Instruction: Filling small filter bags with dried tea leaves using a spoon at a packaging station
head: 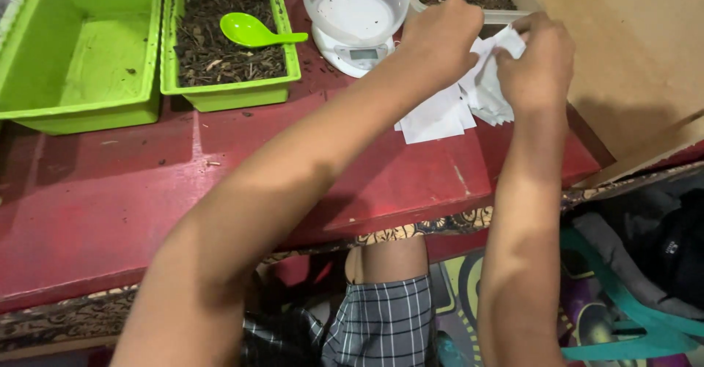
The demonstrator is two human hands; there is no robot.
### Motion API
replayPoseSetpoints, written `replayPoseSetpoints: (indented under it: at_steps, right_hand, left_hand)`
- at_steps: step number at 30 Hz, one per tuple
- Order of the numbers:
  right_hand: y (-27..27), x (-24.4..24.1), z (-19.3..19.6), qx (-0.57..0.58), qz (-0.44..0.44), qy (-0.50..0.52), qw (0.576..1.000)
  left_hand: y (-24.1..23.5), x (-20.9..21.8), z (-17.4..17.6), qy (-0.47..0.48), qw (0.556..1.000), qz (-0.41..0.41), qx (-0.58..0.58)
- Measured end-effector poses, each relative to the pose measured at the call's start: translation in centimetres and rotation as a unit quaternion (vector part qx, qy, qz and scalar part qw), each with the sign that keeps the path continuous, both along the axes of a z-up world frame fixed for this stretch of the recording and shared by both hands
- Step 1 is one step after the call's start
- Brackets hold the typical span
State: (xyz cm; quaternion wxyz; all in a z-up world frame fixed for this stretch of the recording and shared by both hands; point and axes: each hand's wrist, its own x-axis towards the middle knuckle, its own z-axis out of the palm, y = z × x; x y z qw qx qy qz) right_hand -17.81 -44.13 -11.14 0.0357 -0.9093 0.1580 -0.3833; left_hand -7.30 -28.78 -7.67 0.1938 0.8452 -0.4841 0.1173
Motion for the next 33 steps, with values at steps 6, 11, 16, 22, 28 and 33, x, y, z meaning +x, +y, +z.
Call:
replayPoseSetpoints:
  at_steps: [6, 11, 16, 22, 28, 33]
  right_hand:
    - [1.3, -0.2, 1.0, 0.039, -0.005, -0.066, 0.997]
    - [1.4, -0.1, 1.7, -0.061, 0.106, -0.161, 0.979]
    - [5.5, -0.4, 3.8, 0.016, 0.203, -0.294, 0.934]
    - [8.8, -0.5, 4.7, 0.163, 0.339, -0.299, 0.877]
    - [11.8, -0.3, 4.9, 0.249, 0.359, -0.248, 0.865]
    - [16.0, -0.2, 7.0, 0.315, 0.407, -0.099, 0.851]
  left_hand:
    - [-0.6, 0.6, -0.3, 0.065, 0.996, 0.020, -0.051]
    - [1.0, 1.4, 0.2, 0.113, 0.977, -0.003, -0.178]
    - [3.2, 1.8, 0.6, 0.106, 0.946, -0.057, -0.300]
    - [3.7, 2.6, -0.1, 0.121, 0.911, -0.047, -0.391]
    - [9.6, 1.8, 2.0, 0.139, 0.880, -0.133, -0.434]
    - [18.1, 1.3, 4.5, 0.169, 0.895, -0.219, -0.351]
